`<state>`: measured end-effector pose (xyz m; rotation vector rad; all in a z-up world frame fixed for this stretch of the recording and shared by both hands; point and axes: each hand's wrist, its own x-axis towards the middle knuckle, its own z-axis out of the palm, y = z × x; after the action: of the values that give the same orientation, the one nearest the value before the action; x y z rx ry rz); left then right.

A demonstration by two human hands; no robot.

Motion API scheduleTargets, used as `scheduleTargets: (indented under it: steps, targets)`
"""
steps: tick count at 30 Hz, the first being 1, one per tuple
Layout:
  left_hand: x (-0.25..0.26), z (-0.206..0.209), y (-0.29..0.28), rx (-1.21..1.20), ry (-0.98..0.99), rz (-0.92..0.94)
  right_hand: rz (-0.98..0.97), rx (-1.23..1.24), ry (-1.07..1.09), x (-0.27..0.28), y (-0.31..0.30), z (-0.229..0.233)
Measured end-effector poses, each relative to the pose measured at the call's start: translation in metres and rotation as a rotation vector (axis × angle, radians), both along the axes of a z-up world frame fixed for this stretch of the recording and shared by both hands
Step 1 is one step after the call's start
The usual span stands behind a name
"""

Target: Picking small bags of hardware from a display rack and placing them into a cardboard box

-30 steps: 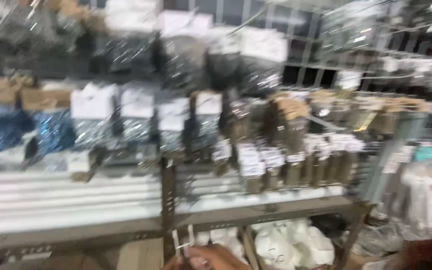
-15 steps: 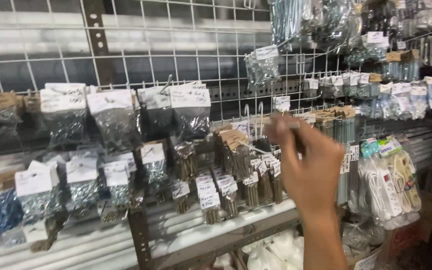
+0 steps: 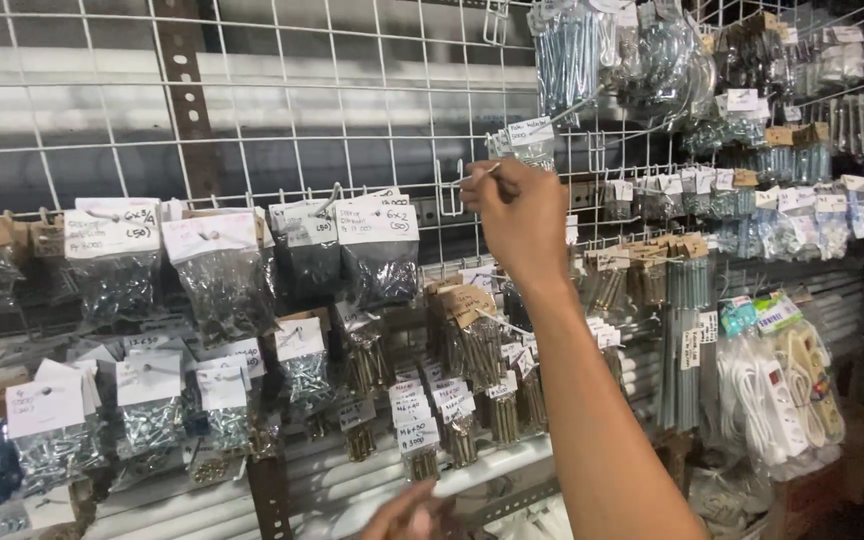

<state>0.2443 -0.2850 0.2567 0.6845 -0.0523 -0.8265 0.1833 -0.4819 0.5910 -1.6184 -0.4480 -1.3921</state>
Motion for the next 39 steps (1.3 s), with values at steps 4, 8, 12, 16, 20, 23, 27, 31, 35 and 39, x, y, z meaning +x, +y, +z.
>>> scheduleTargets:
  steps: [4, 8, 12, 16, 20, 23, 27, 31, 35, 39]
  targets:
    - [-0.14, 0.118, -0.02, 0.386, -0.785, 0.736, -0.034, 0.018, 0.284, 0.01, 0.008, -0.004]
    - [-0.154, 0.181, -0.022, 0.334, -1.075, 0.824, -0.052, -0.001, 0.264, 0.016, 0.009, -0.011]
    - [-0.157, 0.223, -0.016, 0.409, -1.228, 0.847, -0.02, -0.003, 0.165, 0.021, 0.011, -0.009]
    - [-0.153, 0.242, -0.007, 0.36, -1.343, 0.958, -0.011, 0.048, 0.125, 0.029, 0.012, -0.004]
    - [-0.152, 0.244, -0.002, 0.287, -1.425, 1.008, -0.06, 0.01, 0.127, 0.044, 0.009, -0.008]
    - [-0.161, 0.247, 0.001, 0.414, -1.368, 1.02, -0.049, 0.032, 0.216, 0.049, 0.008, -0.012]
    - [-0.162, 0.245, 0.005, 0.476, -1.315, 1.035, -0.078, -0.015, 0.189, 0.051, 0.006, -0.014]
    - [-0.165, 0.245, 0.009, 0.525, -1.352, 1.062, -0.076, -0.012, 0.228, 0.047, 0.008, -0.012]
    - [-0.165, 0.243, 0.011, 0.479, -1.35, 1.081, -0.048, -0.017, 0.22, 0.043, 0.007, -0.012]
    - [-0.17, 0.243, 0.015, 0.549, -1.283, 1.069, -0.091, -0.034, 0.24, 0.025, 0.005, -0.013]
